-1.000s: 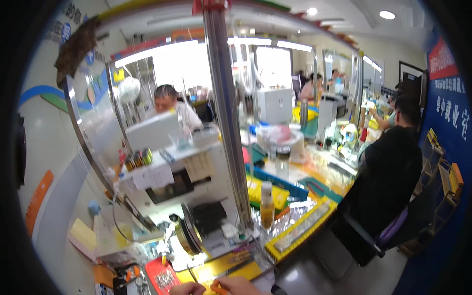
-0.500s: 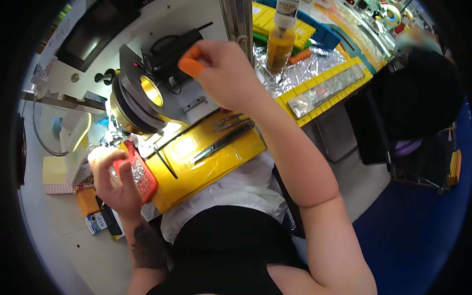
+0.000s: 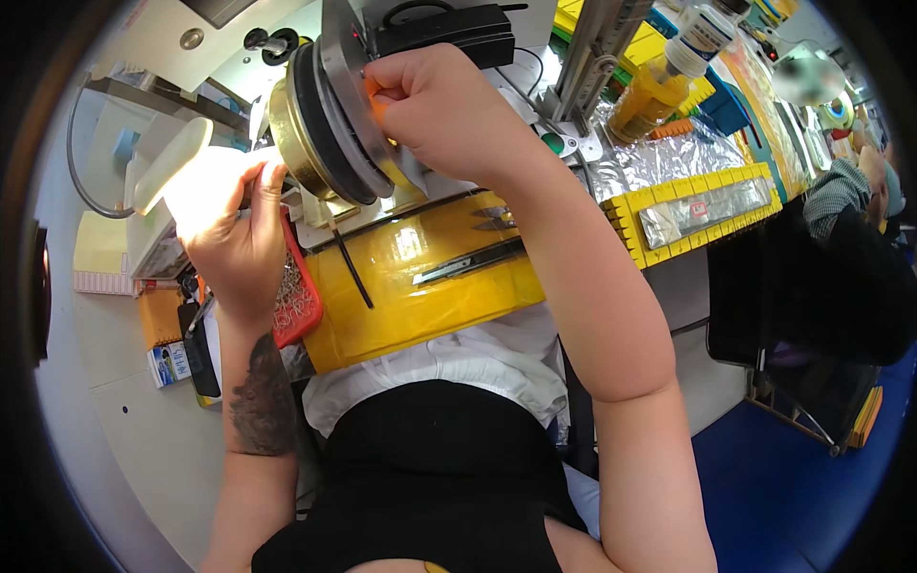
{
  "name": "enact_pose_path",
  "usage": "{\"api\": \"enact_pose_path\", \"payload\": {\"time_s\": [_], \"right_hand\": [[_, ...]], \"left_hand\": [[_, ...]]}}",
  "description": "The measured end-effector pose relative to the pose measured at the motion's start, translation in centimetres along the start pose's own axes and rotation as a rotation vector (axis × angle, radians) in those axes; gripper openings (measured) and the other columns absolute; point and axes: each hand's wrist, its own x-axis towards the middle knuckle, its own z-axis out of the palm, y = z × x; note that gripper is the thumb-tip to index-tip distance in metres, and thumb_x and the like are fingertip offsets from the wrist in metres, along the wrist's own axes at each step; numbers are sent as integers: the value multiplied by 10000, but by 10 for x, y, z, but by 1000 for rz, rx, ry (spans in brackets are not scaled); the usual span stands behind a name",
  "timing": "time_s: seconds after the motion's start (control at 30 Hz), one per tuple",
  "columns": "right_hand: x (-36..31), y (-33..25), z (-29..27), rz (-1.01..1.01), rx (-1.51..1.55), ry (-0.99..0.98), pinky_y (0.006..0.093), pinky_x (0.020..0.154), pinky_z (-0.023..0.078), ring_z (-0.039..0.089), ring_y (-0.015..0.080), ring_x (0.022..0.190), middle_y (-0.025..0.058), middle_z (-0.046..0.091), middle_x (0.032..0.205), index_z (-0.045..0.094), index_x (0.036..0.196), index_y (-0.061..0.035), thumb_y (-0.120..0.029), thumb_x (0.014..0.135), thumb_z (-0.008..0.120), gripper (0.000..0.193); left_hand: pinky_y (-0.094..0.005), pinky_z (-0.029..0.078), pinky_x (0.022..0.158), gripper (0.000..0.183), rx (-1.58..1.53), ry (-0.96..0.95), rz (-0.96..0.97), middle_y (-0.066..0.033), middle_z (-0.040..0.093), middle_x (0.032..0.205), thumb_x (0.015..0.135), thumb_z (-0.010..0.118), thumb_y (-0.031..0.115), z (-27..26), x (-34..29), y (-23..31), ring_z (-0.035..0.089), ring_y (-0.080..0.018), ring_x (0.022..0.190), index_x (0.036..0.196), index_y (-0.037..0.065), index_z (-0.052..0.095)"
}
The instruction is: The recorder is polishing small metal jewelry pieces using a rotating polishing wheel and hand tools.
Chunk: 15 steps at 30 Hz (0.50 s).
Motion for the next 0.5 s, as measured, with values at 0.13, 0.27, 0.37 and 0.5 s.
{"api": "enact_pose_path", "payload": {"time_s": [0.13, 0.27, 0.37, 0.5], "right_hand": [[-1, 5, -3, -14, -16, 10, 237, 551, 345, 403, 38, 631, -54, 555, 691, 716, 994, 19, -26, 854, 584, 198], [-32, -11, -12, -108, -518, 135, 227, 558, 360, 445, 45, 616, -31, 582, 692, 681, 964, 14, -131, 894, 726, 166], [-46, -7, -8, -111, -231, 304, 195, 594, 408, 574, 34, 658, 7, 655, 714, 694, 969, 15, -66, 908, 736, 110], [-33, -3, 4, -215, -341, 387, 216, 541, 365, 503, 33, 583, 5, 634, 666, 684, 950, 24, -38, 918, 711, 74]], "left_hand": [[-356, 500, 730, 81, -77, -16, 17, -112, 683, 807, 805, 784, -14, -8, -2, -4, 623, -272, 740, 879, -4, 751], [-355, 468, 844, 64, -349, 90, -164, -95, 657, 842, 831, 688, -57, -19, -28, -27, 580, -261, 925, 875, -14, 707], [-348, 427, 808, 81, -251, -7, -237, -97, 575, 802, 886, 602, -41, -36, -34, -48, 494, -247, 866, 809, -18, 608], [-331, 403, 714, 141, -176, -14, -346, -95, 508, 754, 945, 575, 16, -33, -27, -62, 449, -221, 765, 813, -28, 550]]}}
